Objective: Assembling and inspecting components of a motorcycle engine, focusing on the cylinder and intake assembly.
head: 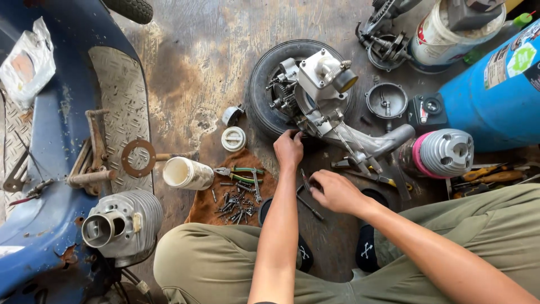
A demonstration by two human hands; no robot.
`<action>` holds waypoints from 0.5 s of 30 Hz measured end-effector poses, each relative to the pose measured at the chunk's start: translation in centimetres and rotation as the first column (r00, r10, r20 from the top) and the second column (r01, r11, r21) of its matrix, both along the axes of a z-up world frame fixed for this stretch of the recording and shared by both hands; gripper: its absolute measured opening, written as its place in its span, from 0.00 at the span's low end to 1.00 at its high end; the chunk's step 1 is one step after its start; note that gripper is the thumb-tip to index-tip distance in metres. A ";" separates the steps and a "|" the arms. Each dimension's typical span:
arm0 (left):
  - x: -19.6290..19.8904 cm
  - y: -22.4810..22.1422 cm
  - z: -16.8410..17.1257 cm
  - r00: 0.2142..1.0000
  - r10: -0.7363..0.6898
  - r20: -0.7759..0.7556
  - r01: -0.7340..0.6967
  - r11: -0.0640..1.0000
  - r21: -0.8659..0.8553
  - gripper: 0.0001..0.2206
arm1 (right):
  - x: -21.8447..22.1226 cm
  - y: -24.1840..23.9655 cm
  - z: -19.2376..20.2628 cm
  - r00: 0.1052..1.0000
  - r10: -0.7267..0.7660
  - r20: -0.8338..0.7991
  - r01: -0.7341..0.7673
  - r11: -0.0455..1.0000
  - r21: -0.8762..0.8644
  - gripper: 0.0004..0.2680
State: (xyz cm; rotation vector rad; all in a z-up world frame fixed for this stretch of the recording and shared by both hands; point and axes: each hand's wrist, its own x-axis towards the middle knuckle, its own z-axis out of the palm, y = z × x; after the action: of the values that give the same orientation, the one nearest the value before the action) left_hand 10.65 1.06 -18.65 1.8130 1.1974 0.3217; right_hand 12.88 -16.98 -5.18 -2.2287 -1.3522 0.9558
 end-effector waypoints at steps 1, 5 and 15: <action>0.1 0.1 0.0 1.000 0.000 0.001 0.000 1.000 -0.002 0.11 | 0.6 -0.1 -1.5 1.000 0.000 0.001 0.000 1.000 -0.002 0.13; -0.2 0.2 0.1 0.995 0.035 0.094 -0.036 0.999 0.004 0.09 | 2.9 -0.7 -6.3 0.973 -0.149 0.178 0.121 0.980 0.158 0.15; -0.5 0.1 1.0 0.998 0.039 0.041 -0.036 0.997 -0.070 0.10 | 0.4 -0.8 -4.3 0.973 0.056 0.222 -0.068 0.997 0.048 0.15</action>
State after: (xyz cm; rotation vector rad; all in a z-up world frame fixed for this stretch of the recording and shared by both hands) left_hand 10.14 1.12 -17.68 1.7180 1.1995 0.3348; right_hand 13.32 -17.76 -9.52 -2.3174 -1.5314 0.6971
